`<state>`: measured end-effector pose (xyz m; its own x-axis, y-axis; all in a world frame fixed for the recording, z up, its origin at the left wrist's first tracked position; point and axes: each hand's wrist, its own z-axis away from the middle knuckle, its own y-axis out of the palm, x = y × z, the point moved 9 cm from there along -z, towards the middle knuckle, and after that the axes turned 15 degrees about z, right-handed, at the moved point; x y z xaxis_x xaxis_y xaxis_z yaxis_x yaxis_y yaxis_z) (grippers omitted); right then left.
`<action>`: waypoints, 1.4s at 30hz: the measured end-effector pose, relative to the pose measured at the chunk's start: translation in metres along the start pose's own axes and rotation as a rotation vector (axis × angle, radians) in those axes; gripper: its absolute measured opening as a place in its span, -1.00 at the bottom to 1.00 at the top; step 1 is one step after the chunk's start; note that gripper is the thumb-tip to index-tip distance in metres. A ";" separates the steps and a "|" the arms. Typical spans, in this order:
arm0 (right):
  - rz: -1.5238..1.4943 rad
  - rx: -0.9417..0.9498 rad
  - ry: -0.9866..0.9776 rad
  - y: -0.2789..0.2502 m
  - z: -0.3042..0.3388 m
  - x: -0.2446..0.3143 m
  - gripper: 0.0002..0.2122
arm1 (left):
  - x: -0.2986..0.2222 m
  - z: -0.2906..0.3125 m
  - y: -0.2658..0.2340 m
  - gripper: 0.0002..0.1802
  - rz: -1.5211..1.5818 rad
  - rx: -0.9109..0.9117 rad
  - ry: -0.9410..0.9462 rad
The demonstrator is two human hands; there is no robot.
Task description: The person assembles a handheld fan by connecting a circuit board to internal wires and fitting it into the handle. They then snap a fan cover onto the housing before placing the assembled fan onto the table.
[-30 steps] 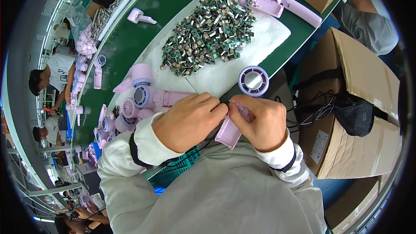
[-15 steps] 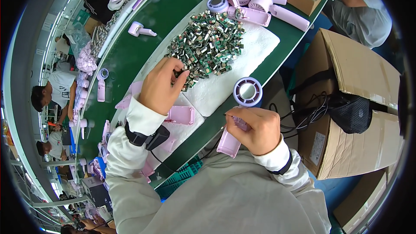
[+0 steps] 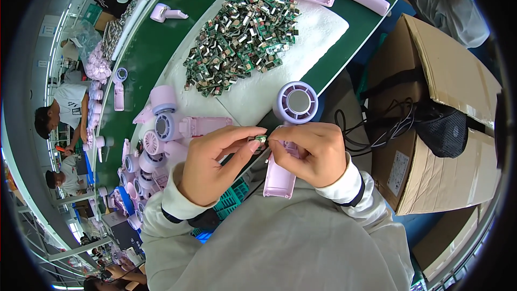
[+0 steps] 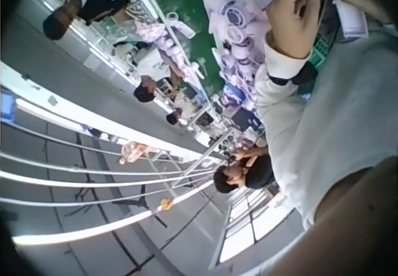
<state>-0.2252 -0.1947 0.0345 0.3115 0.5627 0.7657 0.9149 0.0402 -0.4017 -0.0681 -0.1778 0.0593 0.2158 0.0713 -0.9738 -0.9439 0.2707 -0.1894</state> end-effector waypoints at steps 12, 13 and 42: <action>-0.022 -0.034 0.016 -0.006 0.001 0.001 -0.89 | -0.010 0.003 0.005 -0.68 -0.128 0.041 0.076; -0.020 -0.034 0.017 -0.007 0.002 0.001 -0.88 | -0.011 0.003 0.006 -0.68 -0.129 0.041 0.073; -0.260 0.200 -0.014 -0.002 0.009 -0.027 -0.87 | 0.019 0.022 0.021 -0.69 0.084 -0.031 0.031</action>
<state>-0.2376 -0.2029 0.0098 0.0695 0.5240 0.8489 0.8941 0.3447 -0.2860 -0.0784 -0.1498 0.0392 0.1279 0.0626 -0.9898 -0.9657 0.2352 -0.1099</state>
